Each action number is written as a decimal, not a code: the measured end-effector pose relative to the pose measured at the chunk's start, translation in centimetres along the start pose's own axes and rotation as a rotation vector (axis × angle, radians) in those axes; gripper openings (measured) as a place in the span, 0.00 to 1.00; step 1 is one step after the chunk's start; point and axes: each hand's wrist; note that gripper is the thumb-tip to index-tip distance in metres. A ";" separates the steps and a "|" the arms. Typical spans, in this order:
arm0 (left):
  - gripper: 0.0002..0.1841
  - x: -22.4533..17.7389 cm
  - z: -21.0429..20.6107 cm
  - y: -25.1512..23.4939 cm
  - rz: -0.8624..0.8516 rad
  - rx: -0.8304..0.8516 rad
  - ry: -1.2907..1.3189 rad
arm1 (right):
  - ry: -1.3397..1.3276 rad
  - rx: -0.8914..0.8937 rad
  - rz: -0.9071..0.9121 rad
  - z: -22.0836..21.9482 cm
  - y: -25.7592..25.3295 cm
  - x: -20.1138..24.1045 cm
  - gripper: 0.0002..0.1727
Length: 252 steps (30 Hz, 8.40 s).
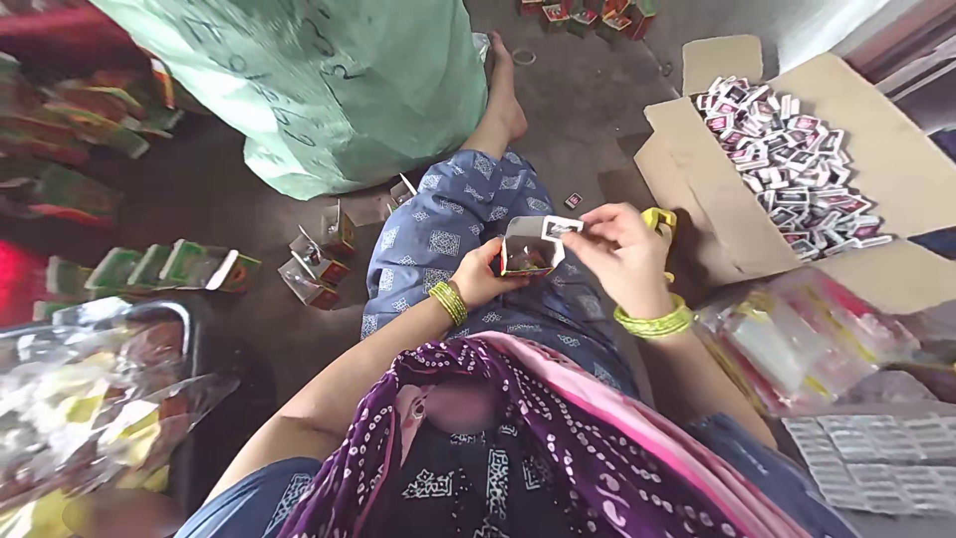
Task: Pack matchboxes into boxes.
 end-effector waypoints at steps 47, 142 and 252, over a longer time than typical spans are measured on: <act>0.25 0.9 0.2 0.7 -0.202 0.013 0.235 | -0.210 0.178 -0.166 -2.6 0.1 -4.8 0.17; 0.13 0.4 0.0 0.9 -0.191 0.055 0.291 | -0.134 0.219 0.266 -2.7 4.8 -6.4 0.12; 0.37 -2.5 0.4 2.2 -0.530 0.057 -0.109 | 0.364 0.425 0.590 -1.8 4.0 0.1 0.13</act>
Point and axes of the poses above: each hand's wrist, its own y-axis away from the middle knuckle, its own z-axis out of the back of the hand, x = y × z, and after that the axes turned 10 degrees about -x, right-handed
